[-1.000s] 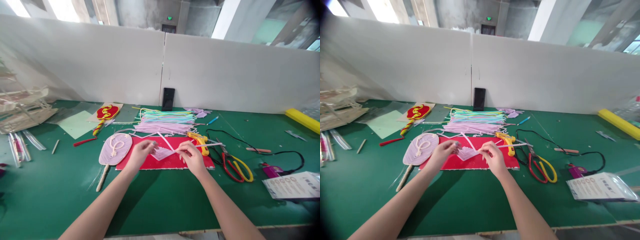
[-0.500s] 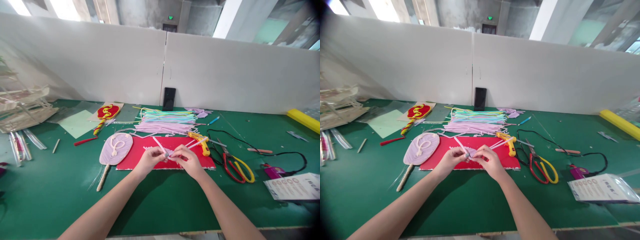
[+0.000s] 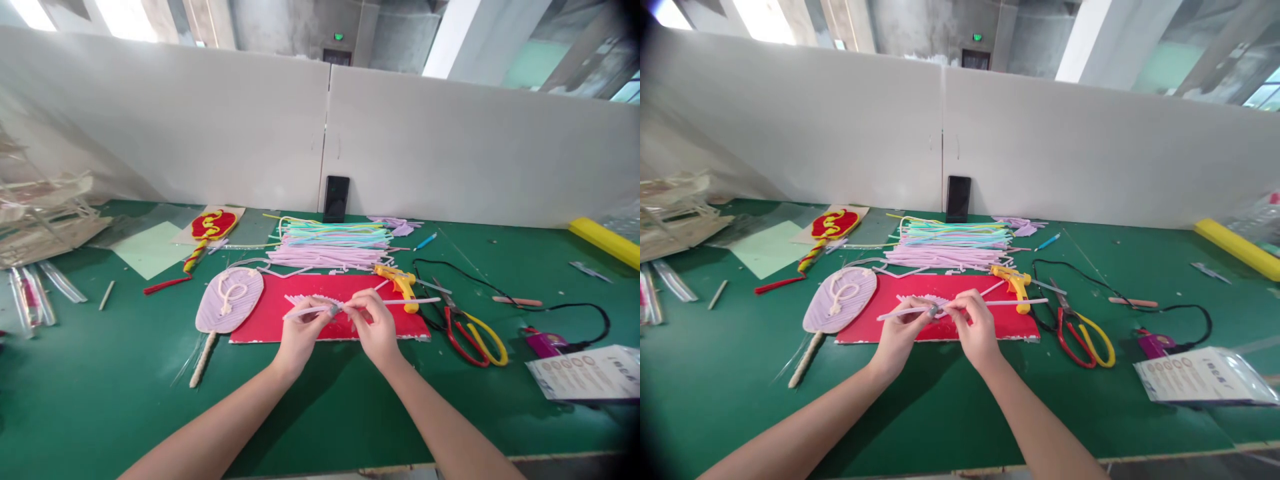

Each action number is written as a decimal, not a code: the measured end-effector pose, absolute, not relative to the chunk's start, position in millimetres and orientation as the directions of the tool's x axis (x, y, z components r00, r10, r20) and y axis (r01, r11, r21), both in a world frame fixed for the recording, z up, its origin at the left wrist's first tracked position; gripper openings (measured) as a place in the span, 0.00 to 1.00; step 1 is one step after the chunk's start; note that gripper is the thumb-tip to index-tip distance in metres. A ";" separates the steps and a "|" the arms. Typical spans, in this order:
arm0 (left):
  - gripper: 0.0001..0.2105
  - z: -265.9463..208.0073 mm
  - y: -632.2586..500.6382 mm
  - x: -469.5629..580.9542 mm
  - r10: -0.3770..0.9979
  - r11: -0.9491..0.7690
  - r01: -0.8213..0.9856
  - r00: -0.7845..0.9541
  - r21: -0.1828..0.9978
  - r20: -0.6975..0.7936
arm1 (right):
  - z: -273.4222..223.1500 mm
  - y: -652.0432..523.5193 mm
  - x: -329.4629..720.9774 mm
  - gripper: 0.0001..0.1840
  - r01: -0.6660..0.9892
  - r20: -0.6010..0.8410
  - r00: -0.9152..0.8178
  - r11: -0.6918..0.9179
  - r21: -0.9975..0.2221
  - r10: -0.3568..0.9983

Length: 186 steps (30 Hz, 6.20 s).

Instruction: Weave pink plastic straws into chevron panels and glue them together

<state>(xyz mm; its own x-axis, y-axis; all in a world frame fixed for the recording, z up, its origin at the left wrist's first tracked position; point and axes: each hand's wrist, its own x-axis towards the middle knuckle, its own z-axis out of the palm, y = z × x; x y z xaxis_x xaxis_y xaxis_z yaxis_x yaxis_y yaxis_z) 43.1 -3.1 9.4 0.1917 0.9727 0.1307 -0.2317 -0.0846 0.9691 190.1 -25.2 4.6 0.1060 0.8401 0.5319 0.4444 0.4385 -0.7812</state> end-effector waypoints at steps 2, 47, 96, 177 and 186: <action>0.08 8.3 -1.5 43.7 0.974 -0.056 -0.236 0.200 0.970 0.105 | 2.9 -25.0 188.6 0.05 0.418 0.511 0.102 0.430 -0.800 0.853; 0.14 11.0 6.4 34.8 0.788 0.163 0.000 0.602 0.987 -0.130 | 10.8 -22.2 221.2 0.03 0.564 0.582 -0.145 0.550 -0.616 0.800; 0.14 8.3 1.8 40.5 0.869 0.133 -0.112 0.490 0.985 -0.061 | 10.8 -21.1 205.5 0.10 0.155 0.192 0.113 0.174 -0.973 0.975; 0.10 16.2 33.6 11.7 0.916 0.318 -0.457 0.375 0.831 -0.144 | 17.4 -14.9 192.6 0.13 -0.103 0.085 0.156 0.102 -0.989 0.984; 0.07 11.4 26.3 22.9 0.933 0.309 -0.528 0.330 0.791 -0.144 | 12.9 -14.5 186.3 0.12 -0.071 0.141 0.211 0.159 -0.985 0.967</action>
<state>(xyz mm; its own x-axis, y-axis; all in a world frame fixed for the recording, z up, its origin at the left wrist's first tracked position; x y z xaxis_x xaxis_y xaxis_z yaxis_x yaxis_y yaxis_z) 22.9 26.3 11.4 0.3299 0.9330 -0.1440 -0.5275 0.3087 0.7915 186.3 -14.5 12.9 0.2109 0.9672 0.1415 -0.0710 0.1595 -0.9846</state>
